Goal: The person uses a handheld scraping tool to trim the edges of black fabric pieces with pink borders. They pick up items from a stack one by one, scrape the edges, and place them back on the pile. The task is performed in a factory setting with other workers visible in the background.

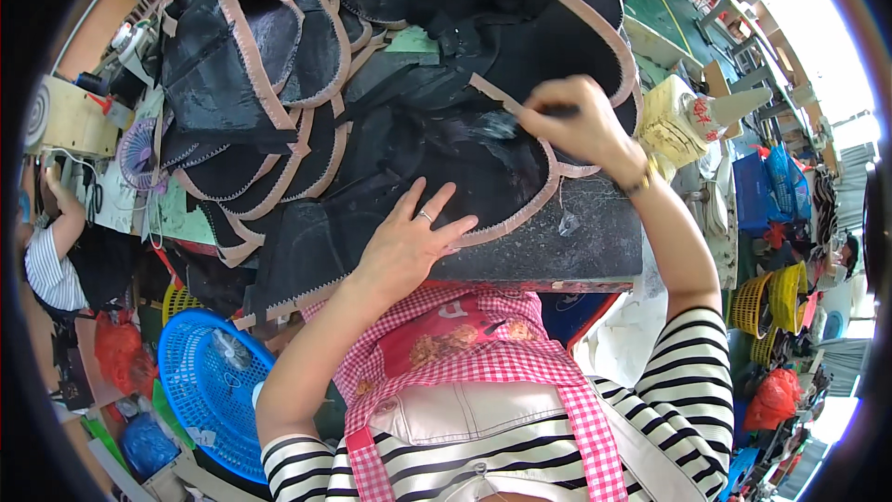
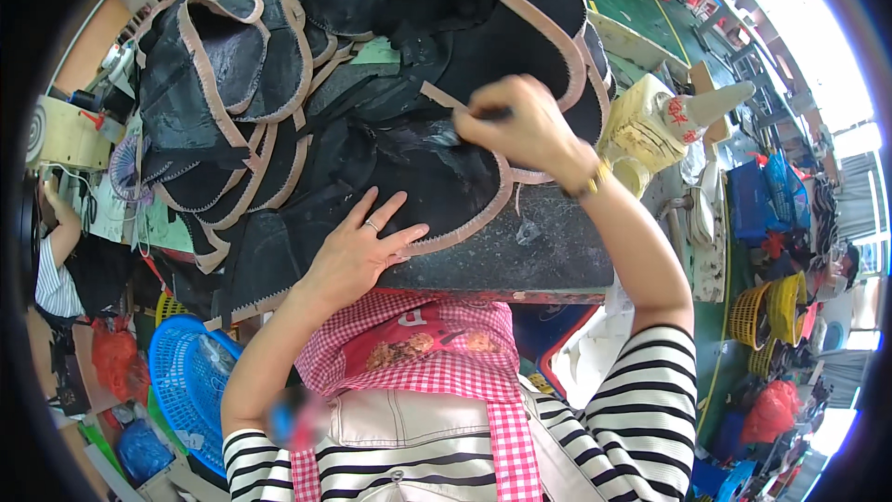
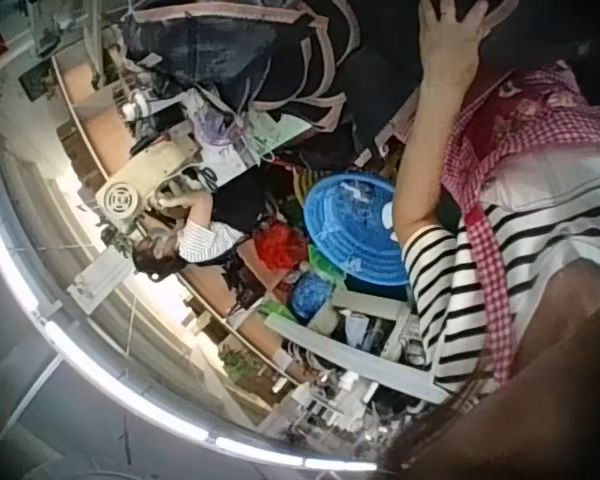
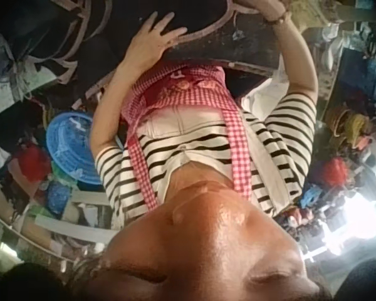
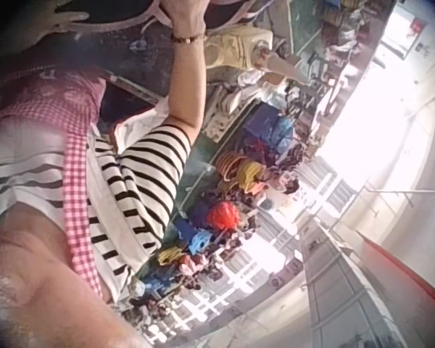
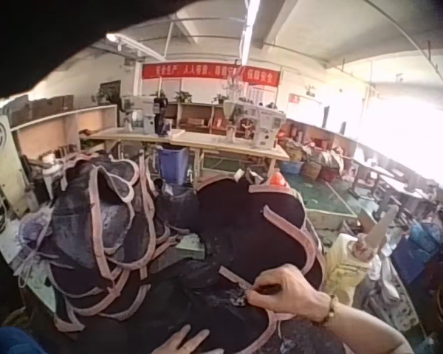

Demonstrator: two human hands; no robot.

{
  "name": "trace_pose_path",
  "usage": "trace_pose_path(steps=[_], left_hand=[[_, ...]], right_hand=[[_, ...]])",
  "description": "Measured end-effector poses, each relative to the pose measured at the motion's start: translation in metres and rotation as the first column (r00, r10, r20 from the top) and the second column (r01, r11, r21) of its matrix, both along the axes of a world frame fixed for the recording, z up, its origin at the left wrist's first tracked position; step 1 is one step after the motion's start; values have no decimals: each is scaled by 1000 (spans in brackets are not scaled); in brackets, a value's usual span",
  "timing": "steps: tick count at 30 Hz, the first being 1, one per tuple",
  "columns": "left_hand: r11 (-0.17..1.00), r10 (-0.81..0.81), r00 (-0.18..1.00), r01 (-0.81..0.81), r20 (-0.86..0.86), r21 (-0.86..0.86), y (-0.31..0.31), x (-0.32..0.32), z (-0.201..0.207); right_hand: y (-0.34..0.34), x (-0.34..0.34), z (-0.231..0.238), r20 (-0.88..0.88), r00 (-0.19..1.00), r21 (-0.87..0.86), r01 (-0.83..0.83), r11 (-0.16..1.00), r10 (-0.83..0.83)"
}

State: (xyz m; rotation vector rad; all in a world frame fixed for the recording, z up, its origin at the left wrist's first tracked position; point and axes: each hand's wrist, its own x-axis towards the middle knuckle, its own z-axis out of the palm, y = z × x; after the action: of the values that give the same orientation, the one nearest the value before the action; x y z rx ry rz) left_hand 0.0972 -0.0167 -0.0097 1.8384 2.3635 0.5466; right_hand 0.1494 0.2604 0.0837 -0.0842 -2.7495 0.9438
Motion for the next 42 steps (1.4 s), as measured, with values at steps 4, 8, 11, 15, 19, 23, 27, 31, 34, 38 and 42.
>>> trace_pose_path(steps=[4,8,11,15,19,23,27,31,34,38,42], left_hand=[[1000,6,999,-7,36,28,3,4,-2],[997,-4,987,-7,159,72,-2,-4,5],[988,-11,959,-33,282,149,-8,-8,3],[972,0,931,-86,364,219,-8,-8,-8],[968,-15,914,-89,406,236,-11,-9,-6],[972,3,930,-88,367,216,-12,-5,-6],[964,4,940,-94,340,250,-11,-7,-6],[951,26,936,-131,350,280,-15,0,-4],[941,10,943,-122,334,314,7,2,-10],[932,0,962,-99,272,348,17,5,-10],[934,85,996,-68,-34,351,-31,7,-1]], right_hand=[[-40,88,-46,-270,962,120,-13,993,45],[-69,112,-50,-38,980,-239,179,954,-194],[-61,82,-44,-113,800,-359,521,774,-590],[-101,97,-77,-336,935,-75,90,993,-111],[-102,78,-71,-191,956,-175,188,966,-221],[-55,39,-63,-389,812,-141,415,899,-435],[-111,66,-68,-285,958,134,70,988,-30],[-42,114,-15,-38,866,-392,445,805,-498],[45,168,20,-85,611,-206,762,614,-787],[78,178,-42,-211,703,164,710,684,-679],[44,210,-21,-133,461,-154,865,478,-877]])
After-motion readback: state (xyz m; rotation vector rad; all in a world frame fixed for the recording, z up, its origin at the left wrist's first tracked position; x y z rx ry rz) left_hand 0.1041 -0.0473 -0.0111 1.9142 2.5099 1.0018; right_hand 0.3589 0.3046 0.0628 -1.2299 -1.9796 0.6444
